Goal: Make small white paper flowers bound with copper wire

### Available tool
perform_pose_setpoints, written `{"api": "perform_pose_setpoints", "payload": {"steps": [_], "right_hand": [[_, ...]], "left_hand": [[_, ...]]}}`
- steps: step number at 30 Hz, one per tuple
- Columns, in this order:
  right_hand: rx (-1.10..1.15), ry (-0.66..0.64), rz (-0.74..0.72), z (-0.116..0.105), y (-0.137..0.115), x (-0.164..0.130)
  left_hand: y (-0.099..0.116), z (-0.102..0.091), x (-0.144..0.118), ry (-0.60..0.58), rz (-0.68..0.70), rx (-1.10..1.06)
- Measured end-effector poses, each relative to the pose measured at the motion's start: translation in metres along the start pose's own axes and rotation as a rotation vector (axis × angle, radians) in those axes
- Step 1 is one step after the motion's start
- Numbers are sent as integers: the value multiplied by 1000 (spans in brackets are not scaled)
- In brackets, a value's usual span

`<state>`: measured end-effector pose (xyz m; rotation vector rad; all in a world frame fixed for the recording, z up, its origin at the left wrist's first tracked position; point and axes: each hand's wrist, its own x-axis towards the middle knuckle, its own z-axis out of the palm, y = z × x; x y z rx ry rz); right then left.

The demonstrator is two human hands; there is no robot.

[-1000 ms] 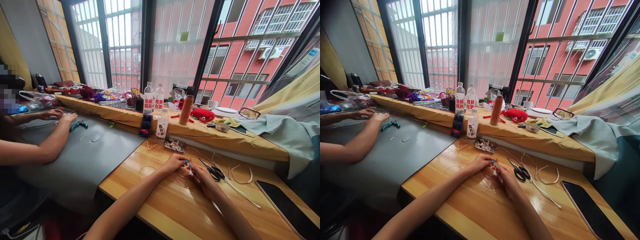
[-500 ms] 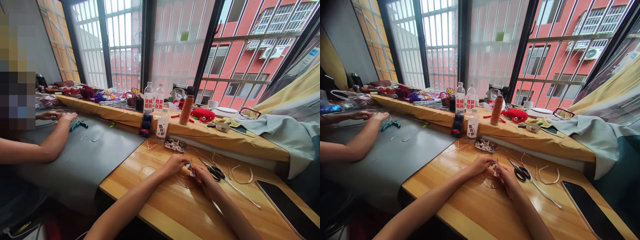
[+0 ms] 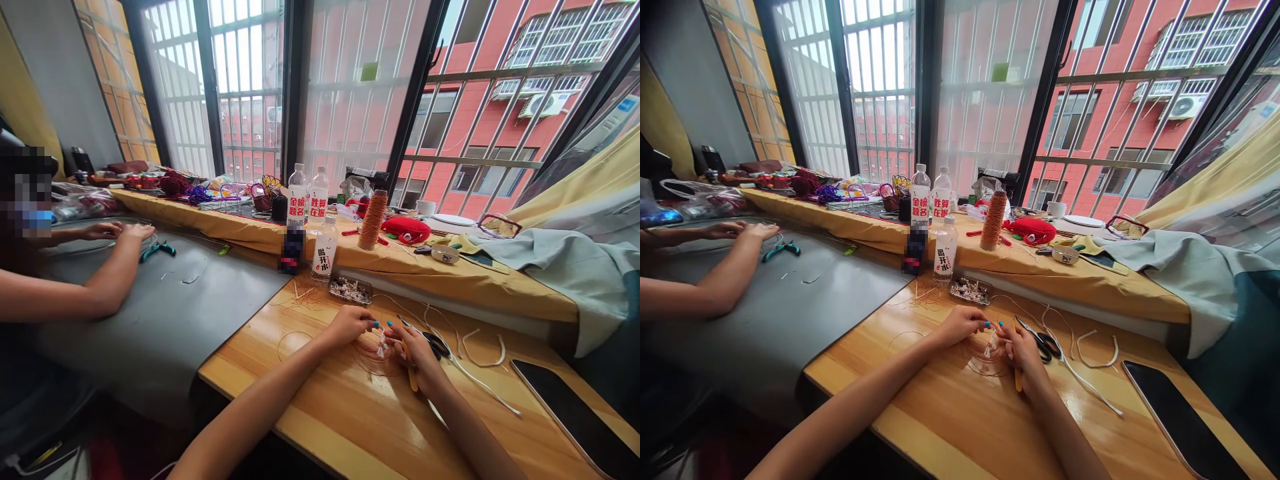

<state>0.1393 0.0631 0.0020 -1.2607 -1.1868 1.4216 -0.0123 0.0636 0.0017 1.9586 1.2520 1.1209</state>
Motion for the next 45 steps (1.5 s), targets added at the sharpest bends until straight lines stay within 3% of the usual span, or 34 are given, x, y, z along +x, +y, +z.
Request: {"api": "perform_pose_setpoints", "payload": {"steps": [4,16,22,31,45], "right_hand": [[-2,-57,-91,3,3,0],[35,-39,-50,5,6,0],[48,-9,-91,7,6,-3],[-31,-33,-115,7,9,-2],[-62,-30,-103,7,7,-7]], "left_hand": [[-4,5,0,-94,-65,-46],[-4,7,2,-23,-102,-151],[-1,8,2,-76,-95,-283],[-1,8,0,-44,-122,-151],[0,7,0,-70,-155,-293]]}}
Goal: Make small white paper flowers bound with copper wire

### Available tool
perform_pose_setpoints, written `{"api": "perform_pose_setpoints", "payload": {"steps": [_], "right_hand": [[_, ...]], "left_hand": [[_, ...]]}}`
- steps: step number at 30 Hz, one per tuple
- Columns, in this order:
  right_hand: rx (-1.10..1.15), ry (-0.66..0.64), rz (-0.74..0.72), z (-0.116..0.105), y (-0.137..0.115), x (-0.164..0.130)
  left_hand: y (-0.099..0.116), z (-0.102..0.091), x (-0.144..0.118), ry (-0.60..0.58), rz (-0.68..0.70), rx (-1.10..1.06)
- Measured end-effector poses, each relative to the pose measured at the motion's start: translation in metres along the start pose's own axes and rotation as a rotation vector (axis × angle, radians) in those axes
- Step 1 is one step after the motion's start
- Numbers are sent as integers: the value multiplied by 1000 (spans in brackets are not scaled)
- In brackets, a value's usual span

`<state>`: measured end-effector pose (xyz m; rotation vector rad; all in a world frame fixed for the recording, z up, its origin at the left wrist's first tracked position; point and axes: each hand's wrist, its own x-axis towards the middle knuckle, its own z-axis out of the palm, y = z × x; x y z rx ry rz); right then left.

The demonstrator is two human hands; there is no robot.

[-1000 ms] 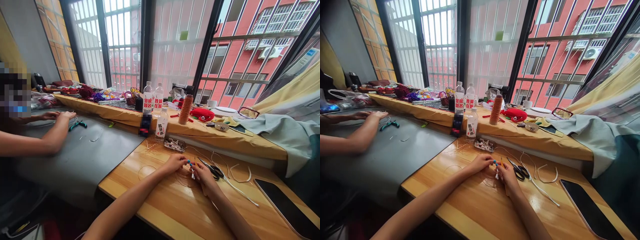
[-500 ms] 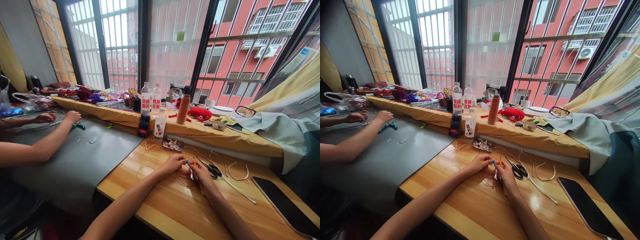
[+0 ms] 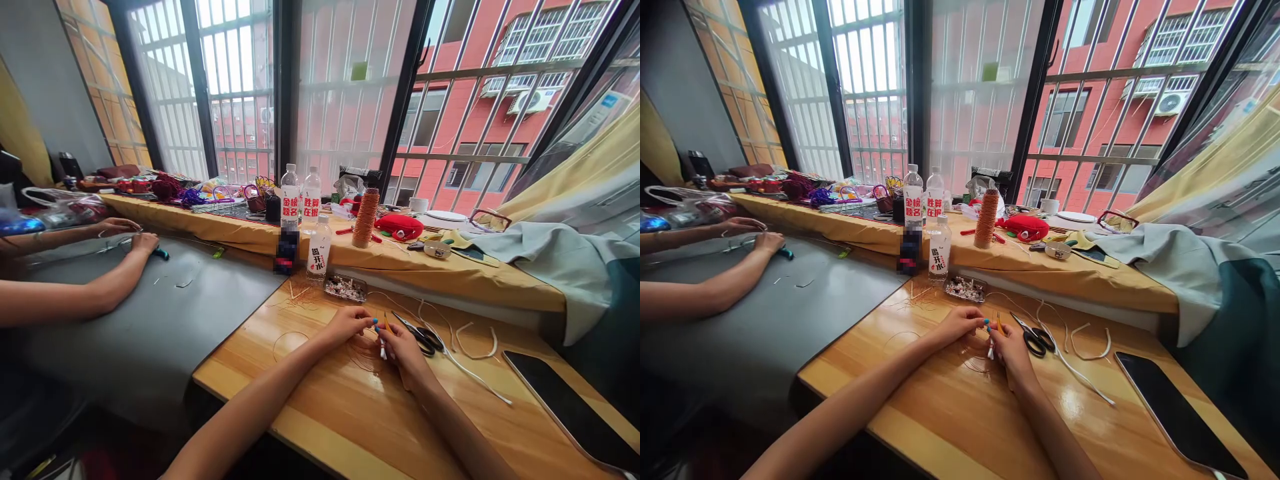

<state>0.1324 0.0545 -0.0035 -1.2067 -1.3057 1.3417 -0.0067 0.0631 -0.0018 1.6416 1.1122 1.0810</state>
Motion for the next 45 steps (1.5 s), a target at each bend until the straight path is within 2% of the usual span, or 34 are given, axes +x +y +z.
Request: {"api": "perform_pose_setpoints", "payload": {"steps": [12,18,28,31,37,40,45], "right_hand": [[-5,-45,32,2,-5,-3],[-7,-66,42,2,-4,-2],[-2,-63,18,-1,-1,-1],[-13,-59,27,-1,0,0],[-16,-94,55,0,-5,-3],[-21,-115,45,1,-6,-4],[-50,-68,26,2,-8,-5]], "left_hand": [[1,0,0,34,30,60],[2,0,2,14,-48,-29],[4,-1,0,-11,-99,-35],[4,-2,0,-8,-71,2],[1,-1,-1,44,70,177],[2,-1,-3,40,66,178],[1,0,-2,33,19,95]]}}
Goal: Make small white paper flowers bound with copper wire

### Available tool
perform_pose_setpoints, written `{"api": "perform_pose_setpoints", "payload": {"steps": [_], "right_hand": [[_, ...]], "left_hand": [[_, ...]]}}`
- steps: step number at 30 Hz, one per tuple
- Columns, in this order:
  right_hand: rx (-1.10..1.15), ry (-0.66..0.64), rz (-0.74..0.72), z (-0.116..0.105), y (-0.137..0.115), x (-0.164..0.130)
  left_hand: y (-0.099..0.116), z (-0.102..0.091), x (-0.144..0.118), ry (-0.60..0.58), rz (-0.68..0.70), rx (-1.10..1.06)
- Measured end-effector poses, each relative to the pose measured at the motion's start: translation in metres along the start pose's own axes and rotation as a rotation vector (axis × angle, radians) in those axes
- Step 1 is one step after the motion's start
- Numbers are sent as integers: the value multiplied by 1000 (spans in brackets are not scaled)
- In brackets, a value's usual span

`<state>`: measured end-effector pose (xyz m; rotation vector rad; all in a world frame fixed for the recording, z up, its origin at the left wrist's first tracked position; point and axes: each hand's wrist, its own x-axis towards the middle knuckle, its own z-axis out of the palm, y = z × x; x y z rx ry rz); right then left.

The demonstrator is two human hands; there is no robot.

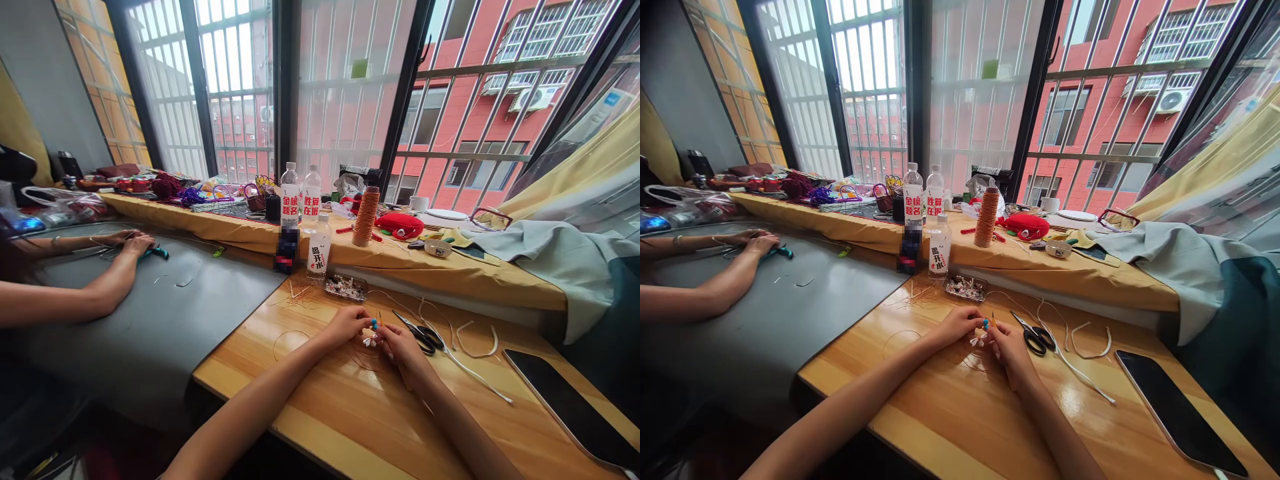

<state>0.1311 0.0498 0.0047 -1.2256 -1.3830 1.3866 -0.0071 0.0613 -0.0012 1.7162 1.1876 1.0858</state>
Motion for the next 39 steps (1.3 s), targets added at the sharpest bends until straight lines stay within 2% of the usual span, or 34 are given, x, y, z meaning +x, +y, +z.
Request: {"api": "perform_pose_setpoints", "payload": {"steps": [5,12,18,26,34,39], "right_hand": [[59,-13,-2,0,-2,-2],[108,-16,6,0,-2,-3],[125,2,-15,0,-5,-6],[111,3,-35,-1,-1,-3],[32,-23,-8,-3,-3,-3],[54,-35,26,-2,-10,-7]], "left_hand": [[-3,0,3,-22,-37,-86],[11,-2,-1,-50,-112,-273],[15,-4,-2,-60,-141,-286],[14,-6,-3,-53,-46,-37],[4,0,-3,95,271,367],[0,1,-6,133,369,490]]}}
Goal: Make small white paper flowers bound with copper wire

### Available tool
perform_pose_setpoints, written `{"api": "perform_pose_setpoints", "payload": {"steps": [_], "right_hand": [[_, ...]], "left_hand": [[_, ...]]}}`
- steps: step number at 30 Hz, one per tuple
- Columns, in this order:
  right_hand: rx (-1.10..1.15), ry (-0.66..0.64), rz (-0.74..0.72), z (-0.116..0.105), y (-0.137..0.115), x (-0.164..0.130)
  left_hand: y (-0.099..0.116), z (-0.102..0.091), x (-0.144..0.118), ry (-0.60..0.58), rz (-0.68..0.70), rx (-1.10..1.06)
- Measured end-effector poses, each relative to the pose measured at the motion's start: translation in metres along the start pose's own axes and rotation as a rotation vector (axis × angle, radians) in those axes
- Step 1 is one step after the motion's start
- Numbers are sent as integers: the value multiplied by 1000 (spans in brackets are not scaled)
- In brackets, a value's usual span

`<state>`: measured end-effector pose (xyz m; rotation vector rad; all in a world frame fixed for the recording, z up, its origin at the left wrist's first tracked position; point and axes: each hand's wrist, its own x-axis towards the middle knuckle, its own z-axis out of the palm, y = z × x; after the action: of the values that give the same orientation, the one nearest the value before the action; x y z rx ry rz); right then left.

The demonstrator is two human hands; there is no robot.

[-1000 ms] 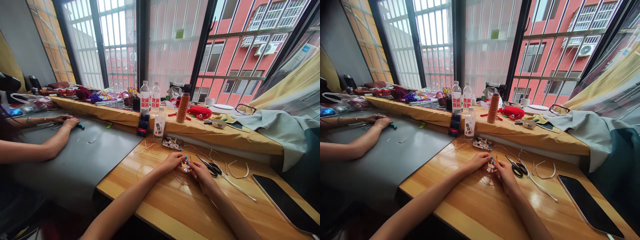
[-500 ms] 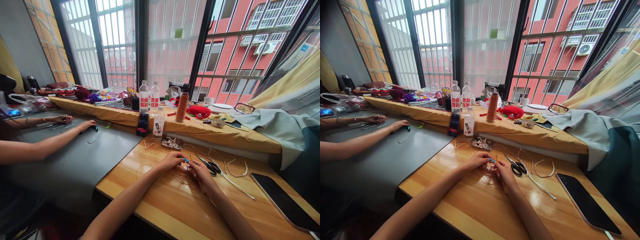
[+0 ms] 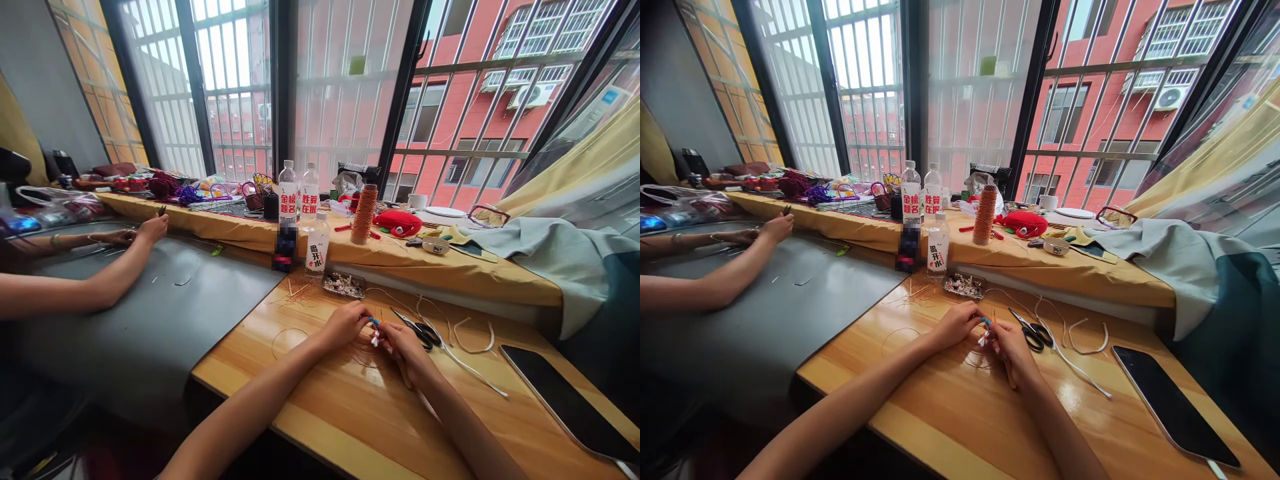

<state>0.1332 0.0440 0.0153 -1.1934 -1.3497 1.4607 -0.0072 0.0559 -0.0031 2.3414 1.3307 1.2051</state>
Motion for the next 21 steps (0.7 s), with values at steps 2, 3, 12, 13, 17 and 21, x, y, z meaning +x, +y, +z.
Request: {"api": "perform_pose_setpoints", "payload": {"steps": [2,3,12,13,17,21], "right_hand": [[-9,-12,9,0,-2,-1],[-15,-17,6,0,-3,-2],[-93,-11,-2,-1,0,0],[-89,-7,-3,-1,0,0],[-15,-1,-29,-1,-2,-2],[41,3,-42,-2,0,-2]], "left_hand": [[0,1,-1,0,18,23],[0,1,-1,1,24,32],[1,-1,-5,-67,50,198],[1,-1,-5,-89,64,234],[4,0,-7,-137,115,352],[4,-1,-7,-118,105,309]]}}
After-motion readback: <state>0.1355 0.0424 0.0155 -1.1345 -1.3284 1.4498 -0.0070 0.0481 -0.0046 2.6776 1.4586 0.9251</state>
